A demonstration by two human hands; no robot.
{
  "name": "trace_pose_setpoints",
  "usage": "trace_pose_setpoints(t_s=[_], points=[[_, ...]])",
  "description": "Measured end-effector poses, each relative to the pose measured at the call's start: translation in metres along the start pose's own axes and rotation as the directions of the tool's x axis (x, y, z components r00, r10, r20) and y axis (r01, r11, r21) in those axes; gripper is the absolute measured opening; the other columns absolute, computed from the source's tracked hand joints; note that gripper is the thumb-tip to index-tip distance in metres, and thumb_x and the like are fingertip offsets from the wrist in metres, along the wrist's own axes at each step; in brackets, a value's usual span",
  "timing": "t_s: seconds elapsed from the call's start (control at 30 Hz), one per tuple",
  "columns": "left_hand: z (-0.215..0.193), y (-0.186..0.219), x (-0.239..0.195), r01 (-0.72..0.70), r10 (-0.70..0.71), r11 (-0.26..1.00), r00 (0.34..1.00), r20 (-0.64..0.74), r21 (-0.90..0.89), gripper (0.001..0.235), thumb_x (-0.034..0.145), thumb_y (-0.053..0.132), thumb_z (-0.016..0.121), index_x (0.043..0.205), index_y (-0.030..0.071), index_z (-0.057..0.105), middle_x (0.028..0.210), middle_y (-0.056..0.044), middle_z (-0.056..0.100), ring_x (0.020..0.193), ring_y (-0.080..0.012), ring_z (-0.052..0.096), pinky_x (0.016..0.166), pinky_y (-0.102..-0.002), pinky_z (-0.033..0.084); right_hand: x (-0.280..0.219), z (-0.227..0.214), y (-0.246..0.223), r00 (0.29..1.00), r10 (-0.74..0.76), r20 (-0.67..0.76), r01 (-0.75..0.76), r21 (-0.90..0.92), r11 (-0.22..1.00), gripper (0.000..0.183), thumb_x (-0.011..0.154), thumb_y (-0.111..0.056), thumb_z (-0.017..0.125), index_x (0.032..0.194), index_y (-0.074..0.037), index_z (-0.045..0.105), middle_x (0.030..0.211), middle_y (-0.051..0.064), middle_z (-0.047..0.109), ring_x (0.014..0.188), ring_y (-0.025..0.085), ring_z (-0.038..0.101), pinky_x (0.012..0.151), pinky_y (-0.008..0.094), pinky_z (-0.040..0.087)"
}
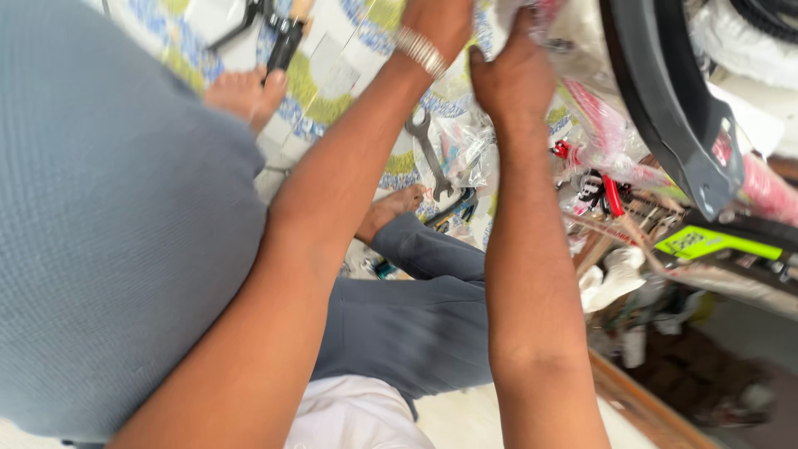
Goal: The person sits on the floor assembling a bicycle, using a wrench to tighten bolts on the handlebars and brake levers. They then route a cable through the frame and attach a black mudguard to the front fork.
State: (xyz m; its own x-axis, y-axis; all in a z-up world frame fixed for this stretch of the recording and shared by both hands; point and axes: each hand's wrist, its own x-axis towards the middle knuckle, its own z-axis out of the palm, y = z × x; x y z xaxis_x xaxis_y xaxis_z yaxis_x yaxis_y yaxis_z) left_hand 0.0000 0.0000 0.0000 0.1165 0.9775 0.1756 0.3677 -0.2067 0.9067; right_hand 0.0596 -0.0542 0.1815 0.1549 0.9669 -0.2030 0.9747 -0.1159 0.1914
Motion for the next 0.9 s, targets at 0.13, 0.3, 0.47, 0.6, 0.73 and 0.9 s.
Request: trace_pose_setpoints(t_s=[0.13, 0.3, 0.47, 0.6, 0.73, 0.9], points=[[-0.078, 0.044, -0.035, -0.033, -0.018, 0.992, 0.917, -0.398, -0.122, 0.037, 0.084, -0.006, 0.054, 0.117, 0.006, 0.067, 0.118, -0.024, 0.064, 0.1, -0.0429, 0.063, 0.085, -0.049, 0.054, -0.001, 0.0, -0.018, 0.995, 0.102, 0.006, -0.103, 0.053, 0.993, 0.082, 0.088, -0.042, 0.08, 0.148, -0.003, 0.039, 0.101, 0.028, 0.071, 0.091, 0.047, 0.07, 0.08, 0.055, 0.056], [-0.089, 0.038, -0.021, 0.009, -0.047, 0.994, 0.938, -0.344, -0.111, 0.031, 0.09, -0.006, 0.059, 0.117, 0.008, 0.069, 0.11, -0.017, 0.068, 0.1, -0.0423, 0.067, 0.086, -0.049, 0.054, -0.011, -0.005, -0.029, 0.992, 0.128, -0.017, -0.124, 0.174, 0.977, 0.082, 0.087, -0.038, 0.077, 0.151, -0.006, 0.037, 0.094, 0.022, 0.073, 0.083, 0.044, 0.071, 0.076, 0.055, 0.056], [-0.06, -0.005, 0.007, -0.189, 0.196, 0.981, 0.937, -0.288, 0.054, 0.011, 0.084, -0.003, 0.066, 0.094, 0.002, 0.063, 0.101, -0.017, 0.068, 0.093, -0.0409, 0.066, 0.082, -0.05, 0.053, -0.076, -0.012, -0.007, 0.968, 0.139, -0.208, -0.006, 0.536, 0.844, 0.048, 0.095, -0.018, 0.066, 0.141, -0.012, 0.057, 0.102, 0.013, 0.072, 0.082, 0.034, 0.072, 0.073, 0.05, 0.057], [-0.058, -0.035, 0.02, -0.195, 0.239, 0.954, 0.953, -0.184, 0.227, 0.012, 0.078, -0.003, 0.064, 0.088, 0.001, 0.07, 0.092, -0.018, 0.071, 0.085, -0.0398, 0.065, 0.077, -0.051, 0.052, -0.087, 0.015, 0.035, 0.855, 0.353, -0.38, -0.065, 0.596, 0.801, 0.029, 0.095, -0.015, 0.068, 0.122, -0.005, 0.064, 0.117, 0.018, 0.066, 0.092, 0.035, 0.071, 0.08, 0.048, 0.058], [-0.1, -0.042, 0.035, -0.15, 0.146, 0.982, 0.988, 0.049, 0.118, 0.013, 0.086, -0.003, 0.065, 0.093, 0.002, 0.074, 0.096, -0.016, 0.074, 0.088, -0.0323, 0.071, 0.08, -0.043, 0.056, -0.072, 0.049, 0.048, 0.829, 0.365, -0.425, -0.042, 0.603, 0.797, 0.029, 0.094, -0.014, 0.07, 0.119, 0.0, 0.064, 0.115, 0.022, 0.063, 0.099, 0.04, 0.066, 0.085, 0.051, 0.056], [-0.132, -0.028, 0.039, 0.164, -0.112, 0.965, 0.964, 0.242, -0.206, 0.004, 0.1, -0.002, 0.064, 0.097, -0.001, 0.067, 0.088, -0.009, 0.072, 0.073, -0.0162, 0.069, 0.063, -0.03, 0.055, -0.057, 0.057, 0.045, 0.849, 0.38, -0.367, 0.0, 0.719, 0.695, 0.028, 0.097, -0.013, 0.063, 0.122, 0.0, 0.063, 0.11, 0.02, 0.066, 0.098, 0.039, 0.066, 0.083, 0.052, 0.054]])
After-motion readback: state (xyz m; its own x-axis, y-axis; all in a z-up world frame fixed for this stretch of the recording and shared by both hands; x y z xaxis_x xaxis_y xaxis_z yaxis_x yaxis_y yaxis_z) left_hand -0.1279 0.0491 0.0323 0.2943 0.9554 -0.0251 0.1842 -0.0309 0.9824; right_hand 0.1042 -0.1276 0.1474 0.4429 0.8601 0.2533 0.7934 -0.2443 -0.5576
